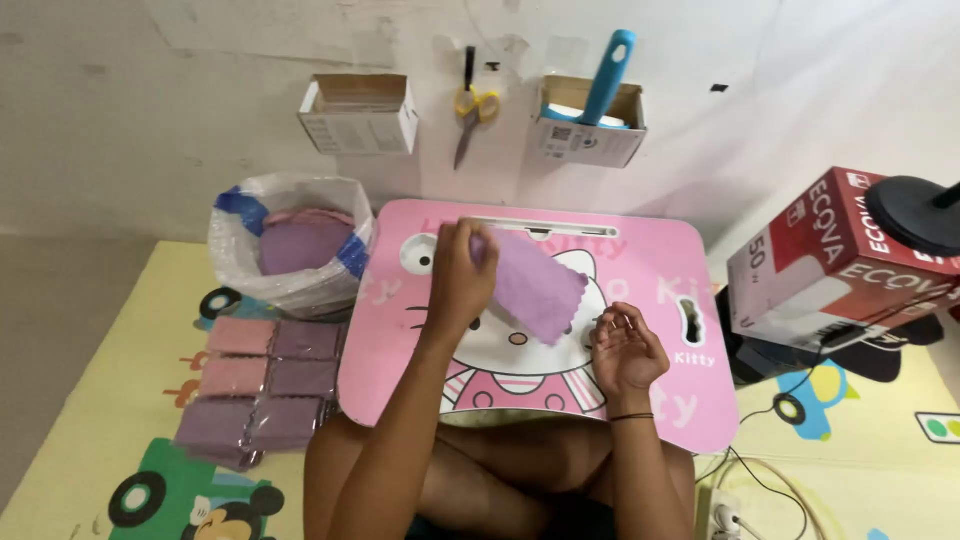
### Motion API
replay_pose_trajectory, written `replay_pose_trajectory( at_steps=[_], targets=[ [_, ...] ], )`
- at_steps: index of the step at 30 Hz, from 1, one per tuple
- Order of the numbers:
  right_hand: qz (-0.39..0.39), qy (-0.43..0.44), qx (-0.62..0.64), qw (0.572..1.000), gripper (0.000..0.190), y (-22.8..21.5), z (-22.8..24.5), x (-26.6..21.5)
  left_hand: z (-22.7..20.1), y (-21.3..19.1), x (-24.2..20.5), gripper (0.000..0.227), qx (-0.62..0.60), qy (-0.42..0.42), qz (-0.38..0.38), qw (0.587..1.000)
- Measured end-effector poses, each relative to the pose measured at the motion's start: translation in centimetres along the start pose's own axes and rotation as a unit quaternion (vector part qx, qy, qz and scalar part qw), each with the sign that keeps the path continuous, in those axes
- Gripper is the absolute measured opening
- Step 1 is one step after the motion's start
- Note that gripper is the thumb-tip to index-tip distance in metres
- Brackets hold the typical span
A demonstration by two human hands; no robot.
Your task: The person uses a lint roller to clean pieces of purple and grey fabric, then places a cleaned piece into a plastic bag.
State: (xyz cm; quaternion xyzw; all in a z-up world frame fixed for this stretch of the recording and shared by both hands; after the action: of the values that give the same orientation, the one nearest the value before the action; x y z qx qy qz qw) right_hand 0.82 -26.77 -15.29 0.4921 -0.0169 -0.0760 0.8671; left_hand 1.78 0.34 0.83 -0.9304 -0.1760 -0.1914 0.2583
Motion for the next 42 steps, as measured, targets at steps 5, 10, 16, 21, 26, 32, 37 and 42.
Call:
replay_pose_trajectory(
  at_steps=[5, 10, 16, 21, 26, 32, 37, 42],
  targets=[
    [-0.010, -0.007, -0.001, 1.000, 0.041, -0.3, 0.2, 0.2, 4.1, 1.7, -5.0, 0.033, 0.303, -0.078, 0.094, 0.945],
    [0.000, -0.008, -0.015, 1.000, 0.041, -1.3, -0.4, 0.8, 5.0, 2.8, -6.8, 0.042, 0.236, 0.072, 0.188, 0.951],
    [0.036, 0.000, -0.028, 0.999, 0.050, 0.9, -0.4, -0.5, 3.6, 4.4, -9.9, 0.042, 0.272, 0.151, 0.229, 0.922],
    [0.160, 0.014, -0.096, 0.982, 0.047, 6.7, 0.6, -3.0, 4.7, 4.6, -9.3, 0.037, 0.244, 0.090, 0.262, 0.929],
    [0.157, 0.029, -0.093, 0.983, 0.043, 5.4, 0.0, -2.3, 9.2, 3.8, -6.8, 0.037, 0.257, 0.087, 0.196, 0.942],
    [0.136, 0.054, -0.130, 0.981, 0.035, 2.7, -1.7, -0.4, 10.1, 3.2, -6.7, 0.037, 0.253, 0.099, 0.133, 0.953],
    [0.111, 0.128, -0.275, 0.946, 0.027, 7.5, -0.3, -0.5, 10.8, 3.5, -6.6, 0.045, 0.250, 0.092, 0.112, 0.957],
    [0.193, -0.047, -0.586, 0.786, 0.010, 20.1, 4.6, 0.6, 11.3, 3.6, -6.6, 0.043, 0.201, 0.138, 0.071, 0.967]
  ],
)
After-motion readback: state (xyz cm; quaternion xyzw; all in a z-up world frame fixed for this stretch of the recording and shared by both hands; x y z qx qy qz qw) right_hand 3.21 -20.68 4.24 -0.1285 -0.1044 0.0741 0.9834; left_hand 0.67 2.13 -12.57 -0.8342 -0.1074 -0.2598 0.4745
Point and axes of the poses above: each hand's wrist, its own x-axis towards the middle knuckle, its own y-axis out of the palm, z = x × y, the point moved 2 cm from there along x, towards the middle knuckle, and after that the axes turned 4 degrees about -z, right-handed, at the moved point
